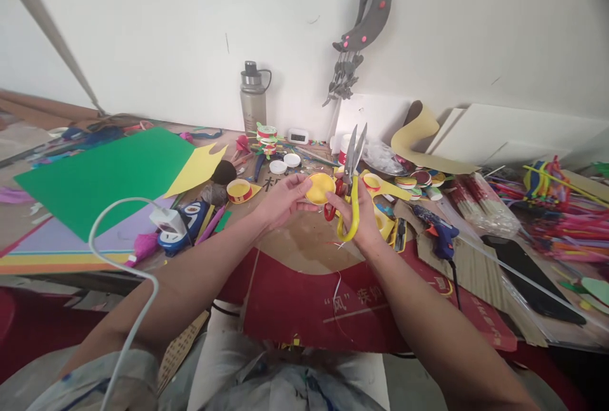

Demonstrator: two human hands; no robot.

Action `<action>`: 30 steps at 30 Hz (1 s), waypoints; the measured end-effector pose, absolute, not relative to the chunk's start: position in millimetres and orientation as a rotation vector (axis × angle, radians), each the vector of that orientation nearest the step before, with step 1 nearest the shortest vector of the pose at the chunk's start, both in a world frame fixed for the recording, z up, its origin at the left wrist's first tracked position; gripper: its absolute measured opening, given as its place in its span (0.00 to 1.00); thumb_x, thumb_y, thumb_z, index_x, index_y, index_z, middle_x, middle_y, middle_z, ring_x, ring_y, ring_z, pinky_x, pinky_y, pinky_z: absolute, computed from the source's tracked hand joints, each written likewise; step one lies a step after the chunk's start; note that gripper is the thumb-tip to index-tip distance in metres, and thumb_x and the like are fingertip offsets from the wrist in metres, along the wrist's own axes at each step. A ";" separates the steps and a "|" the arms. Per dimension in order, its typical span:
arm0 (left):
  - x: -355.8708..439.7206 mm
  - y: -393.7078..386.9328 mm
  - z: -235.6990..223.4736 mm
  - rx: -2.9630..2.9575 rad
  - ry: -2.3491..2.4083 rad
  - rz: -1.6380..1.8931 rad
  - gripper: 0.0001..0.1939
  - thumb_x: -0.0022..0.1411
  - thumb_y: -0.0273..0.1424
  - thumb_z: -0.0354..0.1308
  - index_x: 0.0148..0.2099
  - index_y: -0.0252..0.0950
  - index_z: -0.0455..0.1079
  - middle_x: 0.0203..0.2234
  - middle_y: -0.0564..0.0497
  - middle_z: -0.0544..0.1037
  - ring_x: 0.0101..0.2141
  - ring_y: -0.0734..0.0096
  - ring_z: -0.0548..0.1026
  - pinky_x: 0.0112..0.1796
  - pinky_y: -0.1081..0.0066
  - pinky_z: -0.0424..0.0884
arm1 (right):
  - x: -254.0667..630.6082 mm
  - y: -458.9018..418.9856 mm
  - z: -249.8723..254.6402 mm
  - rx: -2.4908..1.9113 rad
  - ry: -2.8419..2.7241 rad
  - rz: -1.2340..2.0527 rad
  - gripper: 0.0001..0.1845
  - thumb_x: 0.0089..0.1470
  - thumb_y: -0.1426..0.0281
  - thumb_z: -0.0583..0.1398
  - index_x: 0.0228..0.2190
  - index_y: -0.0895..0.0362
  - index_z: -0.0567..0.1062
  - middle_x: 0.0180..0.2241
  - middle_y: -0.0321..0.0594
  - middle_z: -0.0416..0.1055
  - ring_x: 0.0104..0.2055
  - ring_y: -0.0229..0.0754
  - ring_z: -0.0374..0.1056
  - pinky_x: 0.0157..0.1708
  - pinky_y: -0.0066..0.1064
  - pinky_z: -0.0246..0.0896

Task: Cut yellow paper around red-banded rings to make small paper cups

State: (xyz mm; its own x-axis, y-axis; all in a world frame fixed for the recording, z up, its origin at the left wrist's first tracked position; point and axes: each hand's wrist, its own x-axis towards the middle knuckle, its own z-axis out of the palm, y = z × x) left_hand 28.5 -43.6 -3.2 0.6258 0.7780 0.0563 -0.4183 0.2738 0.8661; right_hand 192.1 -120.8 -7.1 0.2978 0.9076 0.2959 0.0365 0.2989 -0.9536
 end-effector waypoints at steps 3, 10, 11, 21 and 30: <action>26.8 -37.2 -2.2 1.009 0.477 0.831 0.18 0.59 0.42 0.74 0.40 0.32 0.78 0.35 0.45 0.84 0.31 0.68 0.82 0.31 0.71 0.79 | 191.0 -121.9 -6.2 -1.150 -1.125 0.772 0.34 0.45 0.48 0.74 0.46 0.49 0.69 0.30 0.30 0.68 0.26 0.39 0.67 0.25 0.34 0.67; 19.5 -19.2 -1.9 1.125 0.714 0.785 0.14 0.65 0.38 0.70 0.40 0.28 0.80 0.33 0.40 0.85 0.30 0.65 0.83 0.34 0.68 0.79 | 193.6 -121.7 -6.1 -1.220 -1.067 0.748 0.31 0.53 0.39 0.66 0.44 0.49 0.70 0.25 0.30 0.67 0.23 0.37 0.64 0.19 0.30 0.61; 19.1 -18.3 -1.6 1.126 0.738 0.799 0.13 0.66 0.36 0.69 0.40 0.28 0.80 0.34 0.40 0.85 0.30 0.66 0.83 0.34 0.68 0.79 | 193.7 -122.4 -5.6 -1.214 -1.052 0.769 0.31 0.53 0.38 0.66 0.43 0.49 0.70 0.25 0.30 0.67 0.23 0.37 0.64 0.18 0.30 0.61; 15.5 2.1 -8.4 0.995 0.813 0.951 0.08 0.69 0.32 0.66 0.44 0.32 0.75 0.35 0.43 0.85 0.32 0.69 0.84 0.45 0.63 0.81 | 188.6 -129.3 -1.4 -1.199 -1.102 0.870 0.29 0.54 0.40 0.65 0.39 0.51 0.70 0.23 0.31 0.67 0.21 0.39 0.65 0.17 0.33 0.63; 12.8 11.2 -8.3 0.935 0.722 1.019 0.08 0.69 0.32 0.66 0.41 0.31 0.77 0.31 0.45 0.85 0.27 0.73 0.80 0.38 0.71 0.78 | 194.2 -116.3 -14.8 -1.191 -1.136 0.795 0.28 0.53 0.41 0.67 0.37 0.50 0.69 0.24 0.31 0.66 0.21 0.39 0.64 0.17 0.33 0.62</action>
State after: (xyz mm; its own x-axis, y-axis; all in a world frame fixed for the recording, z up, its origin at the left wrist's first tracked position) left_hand 12.8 11.2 -8.3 0.3658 0.9276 -0.0756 -0.3790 0.2227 0.8982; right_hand 194.2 -116.3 -14.8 0.2784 0.9286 0.2453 0.0869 0.2300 -0.9693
